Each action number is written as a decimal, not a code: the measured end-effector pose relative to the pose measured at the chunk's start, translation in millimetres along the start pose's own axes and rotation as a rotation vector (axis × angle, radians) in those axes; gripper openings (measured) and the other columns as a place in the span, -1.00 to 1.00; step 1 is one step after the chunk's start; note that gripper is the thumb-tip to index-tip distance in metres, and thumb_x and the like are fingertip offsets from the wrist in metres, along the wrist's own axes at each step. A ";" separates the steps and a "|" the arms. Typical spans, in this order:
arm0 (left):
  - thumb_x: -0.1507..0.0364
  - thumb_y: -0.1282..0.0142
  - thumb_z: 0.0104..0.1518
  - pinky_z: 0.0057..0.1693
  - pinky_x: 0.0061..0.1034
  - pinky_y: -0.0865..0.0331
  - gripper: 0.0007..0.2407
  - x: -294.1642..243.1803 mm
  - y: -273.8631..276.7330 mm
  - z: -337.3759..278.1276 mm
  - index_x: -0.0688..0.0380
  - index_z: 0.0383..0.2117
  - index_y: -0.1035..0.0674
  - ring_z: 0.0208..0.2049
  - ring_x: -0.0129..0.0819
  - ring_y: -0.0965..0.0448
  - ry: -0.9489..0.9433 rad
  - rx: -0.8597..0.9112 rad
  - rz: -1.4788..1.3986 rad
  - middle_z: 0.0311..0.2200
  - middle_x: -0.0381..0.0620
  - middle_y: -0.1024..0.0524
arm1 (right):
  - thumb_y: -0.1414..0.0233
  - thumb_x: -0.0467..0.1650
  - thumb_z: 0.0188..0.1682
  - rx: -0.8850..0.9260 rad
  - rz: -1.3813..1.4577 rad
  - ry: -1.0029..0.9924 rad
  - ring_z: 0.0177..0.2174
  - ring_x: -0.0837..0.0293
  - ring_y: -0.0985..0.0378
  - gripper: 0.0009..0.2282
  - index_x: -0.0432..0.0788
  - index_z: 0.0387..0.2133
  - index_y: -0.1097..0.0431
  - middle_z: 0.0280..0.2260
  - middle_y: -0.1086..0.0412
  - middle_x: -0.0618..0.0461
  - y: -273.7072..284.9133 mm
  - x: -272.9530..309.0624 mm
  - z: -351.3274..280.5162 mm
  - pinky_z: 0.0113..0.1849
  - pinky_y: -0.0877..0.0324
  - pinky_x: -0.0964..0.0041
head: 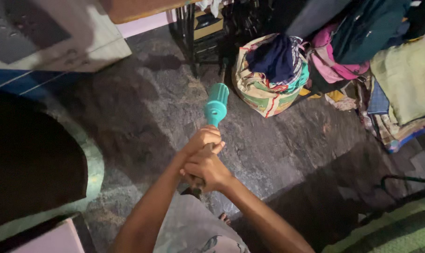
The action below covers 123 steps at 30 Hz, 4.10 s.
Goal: The person mops a tiled floor using a teal mop, moving it back and forth across the surface. The camera is mounted on the head, providing a first-person view of the task.
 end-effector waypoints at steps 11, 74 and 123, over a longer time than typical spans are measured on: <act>0.50 -0.24 0.05 -0.24 -0.28 -0.33 -0.69 -190.9 -76.4 -87.3 0.18 -0.78 -0.35 -0.61 -0.10 -0.37 0.018 0.022 0.053 -0.73 -0.05 -0.32 | -0.24 -0.46 -0.01 -0.001 0.226 0.053 -0.47 0.00 -0.47 -0.77 -0.14 -0.54 -0.30 -0.49 -0.35 0.03 12.9 186.8 -124.3 -0.35 -0.27 0.12; 0.42 -0.21 -0.12 -0.25 -0.15 -0.39 -0.93 -113.7 -55.3 -11.7 0.10 -0.63 -0.59 -0.46 0.04 -0.56 0.340 -0.482 0.374 -0.57 0.02 -0.55 | -0.13 -0.27 0.08 -0.149 0.564 -0.103 -0.56 0.15 -0.26 -0.59 -0.23 -0.64 -0.12 -0.59 -0.22 0.03 120.2 49.5 -89.3 -0.43 -0.26 0.26; 0.38 -0.23 -0.23 -0.21 -0.13 -0.43 -0.86 51.4 164.8 -158.3 0.12 -0.55 -0.66 -0.40 0.05 -0.60 0.474 -0.491 0.717 -0.52 0.04 -0.60 | -0.05 -0.31 0.10 -0.050 0.521 0.057 -0.47 0.19 -0.45 -0.73 -0.36 -0.26 -0.50 -0.46 -0.45 -0.03 -105.1 -54.2 106.5 -0.36 -0.38 0.30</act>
Point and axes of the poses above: each hand's wrist, its own z-axis towards the middle knuckle, its own y-axis out of the back of the hand, x = y × z, the point moved 6 cm from there along z, towards the middle knuckle
